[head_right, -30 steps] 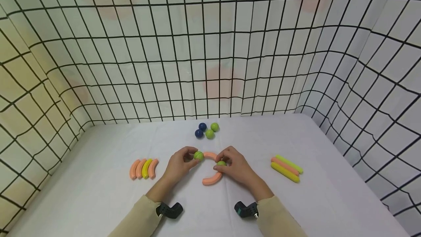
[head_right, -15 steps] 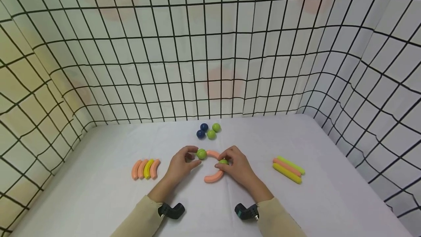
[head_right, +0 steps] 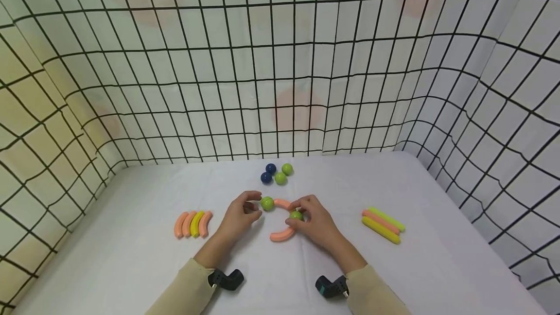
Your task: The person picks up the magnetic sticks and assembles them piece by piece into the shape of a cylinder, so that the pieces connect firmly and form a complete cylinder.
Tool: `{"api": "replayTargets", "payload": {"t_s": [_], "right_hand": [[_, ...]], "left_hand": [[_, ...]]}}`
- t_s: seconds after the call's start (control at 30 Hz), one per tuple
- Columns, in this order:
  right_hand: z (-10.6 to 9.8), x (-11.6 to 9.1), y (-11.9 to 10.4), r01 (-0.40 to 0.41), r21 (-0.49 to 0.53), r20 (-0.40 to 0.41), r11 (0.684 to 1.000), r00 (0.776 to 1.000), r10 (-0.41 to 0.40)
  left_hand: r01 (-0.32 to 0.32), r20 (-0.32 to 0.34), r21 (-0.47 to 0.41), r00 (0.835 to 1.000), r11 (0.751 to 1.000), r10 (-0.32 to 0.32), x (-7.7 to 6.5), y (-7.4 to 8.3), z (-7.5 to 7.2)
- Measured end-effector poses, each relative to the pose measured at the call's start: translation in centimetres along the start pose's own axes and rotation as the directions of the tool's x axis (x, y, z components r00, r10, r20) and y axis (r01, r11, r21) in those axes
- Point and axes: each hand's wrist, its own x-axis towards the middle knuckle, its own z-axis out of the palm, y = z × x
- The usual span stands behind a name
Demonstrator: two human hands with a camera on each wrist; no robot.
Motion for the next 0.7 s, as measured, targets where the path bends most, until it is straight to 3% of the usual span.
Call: {"api": "replayTargets", "payload": {"t_s": [0.2, 0.43, 0.53, 0.7], "right_hand": [[-0.2, -0.5, 0.1, 0.075, -0.015, 0.083, 0.997, 0.994, -0.073], [-0.5, -0.6, 0.5, 0.143, -0.033, 0.121, 0.989, 0.983, -0.138], [-0.5, -0.7, 0.5, 0.168, -0.036, 0.13, 0.985, 0.978, -0.162], [-0.2, -0.8, 0.5, 0.191, -0.033, 0.146, 0.981, 0.972, -0.185]], "left_hand": [[0.09, -0.052, -0.084, 0.994, 0.992, -0.095, 0.9, 0.2, -0.5], [0.171, -0.104, -0.104, 0.978, 0.98, -0.181, 3.6, 0.7, -0.4], [0.189, -0.112, -0.1, 0.973, 0.977, -0.2, 4.8, 0.8, -0.3], [0.173, -0.08, -0.081, 0.98, 0.982, -0.18, 6.4, 0.4, -0.4]]}}
